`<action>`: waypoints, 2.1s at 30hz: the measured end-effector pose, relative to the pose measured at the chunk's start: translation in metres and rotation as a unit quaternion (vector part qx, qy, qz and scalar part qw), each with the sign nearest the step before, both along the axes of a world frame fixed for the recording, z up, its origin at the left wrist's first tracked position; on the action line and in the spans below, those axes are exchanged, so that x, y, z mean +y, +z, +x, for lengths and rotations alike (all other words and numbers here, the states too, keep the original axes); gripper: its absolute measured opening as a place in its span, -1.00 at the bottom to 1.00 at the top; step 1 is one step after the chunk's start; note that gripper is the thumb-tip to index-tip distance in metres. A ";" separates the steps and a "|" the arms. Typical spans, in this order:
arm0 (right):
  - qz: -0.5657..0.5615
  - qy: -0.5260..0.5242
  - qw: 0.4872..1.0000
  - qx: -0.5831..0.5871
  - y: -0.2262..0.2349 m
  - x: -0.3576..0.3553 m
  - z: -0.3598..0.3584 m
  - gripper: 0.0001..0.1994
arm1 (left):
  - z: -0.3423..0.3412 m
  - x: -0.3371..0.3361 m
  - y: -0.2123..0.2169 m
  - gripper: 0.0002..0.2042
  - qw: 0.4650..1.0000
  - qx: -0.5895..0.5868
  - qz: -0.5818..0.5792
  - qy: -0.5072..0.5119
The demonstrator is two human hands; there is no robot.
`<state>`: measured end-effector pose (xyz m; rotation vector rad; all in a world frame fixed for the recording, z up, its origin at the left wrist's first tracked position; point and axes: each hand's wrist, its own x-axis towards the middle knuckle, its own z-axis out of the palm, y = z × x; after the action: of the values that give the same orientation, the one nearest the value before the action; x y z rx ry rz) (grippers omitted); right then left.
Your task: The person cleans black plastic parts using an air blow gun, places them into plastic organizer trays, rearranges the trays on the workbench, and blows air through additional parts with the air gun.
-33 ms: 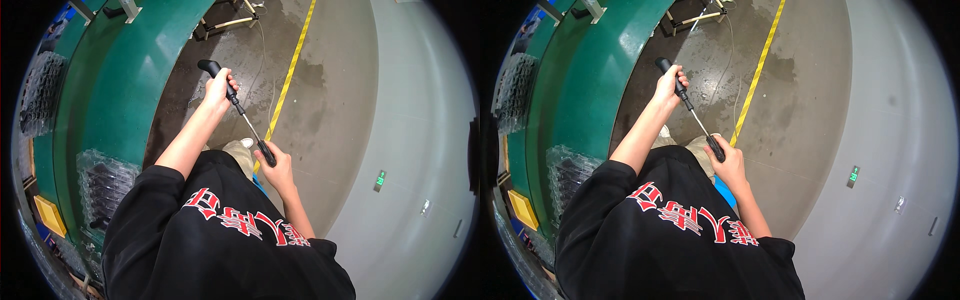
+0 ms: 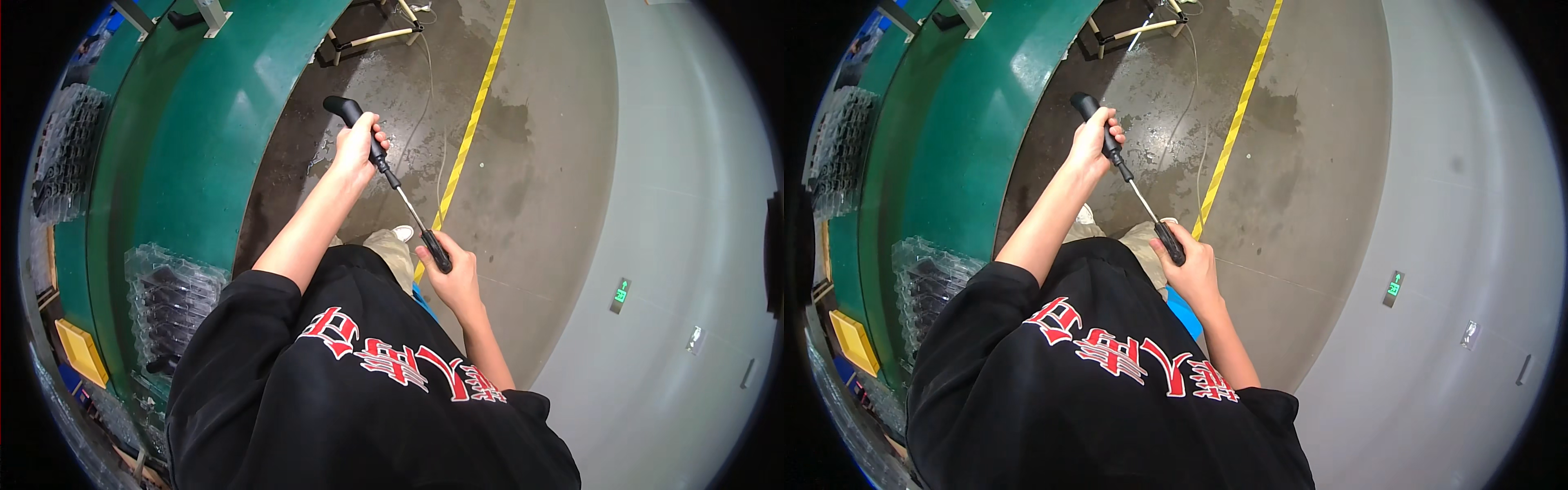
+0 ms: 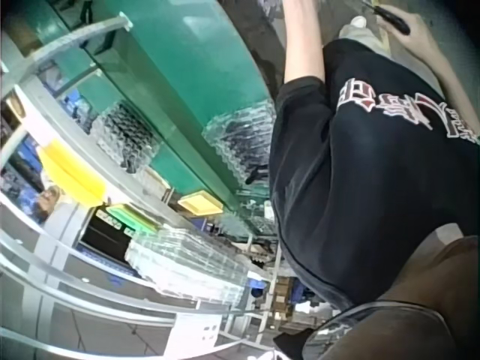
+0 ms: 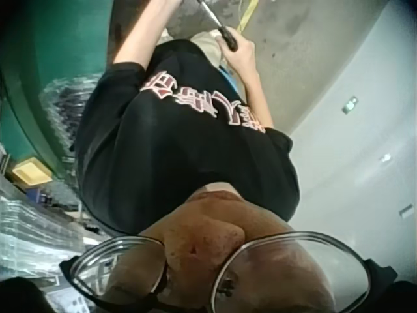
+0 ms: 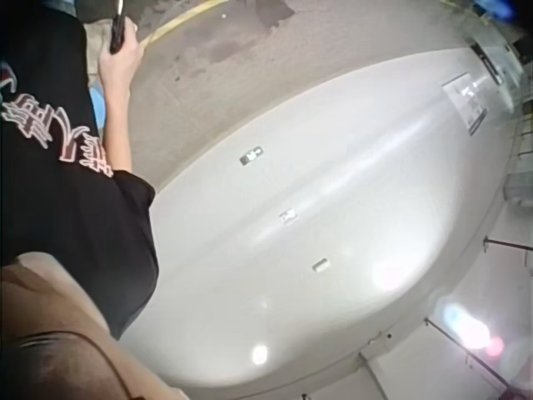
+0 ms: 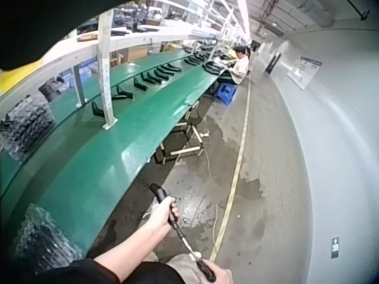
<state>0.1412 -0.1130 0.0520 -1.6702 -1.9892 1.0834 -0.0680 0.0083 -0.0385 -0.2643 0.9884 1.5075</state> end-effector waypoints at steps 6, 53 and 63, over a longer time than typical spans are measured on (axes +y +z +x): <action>-0.045 -0.040 0.998 -0.026 0.002 0.001 0.006 -0.75 | -0.008 -0.023 -0.039 -0.87 0.920 0.334 -0.060 -0.197; -0.060 -0.052 0.991 -0.109 -0.001 0.060 0.005 -0.74 | -0.008 -0.089 -0.047 -0.70 0.525 0.738 0.078 -0.418; -0.066 -0.089 0.988 -0.103 -0.006 0.073 0.025 -0.71 | 0.007 -0.089 -0.045 -0.78 0.666 0.617 0.115 -0.403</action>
<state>0.1661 -0.0405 0.0464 -2.0612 -1.8755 1.0353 -0.0613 -0.0802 -0.0839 1.4292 1.5907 0.7727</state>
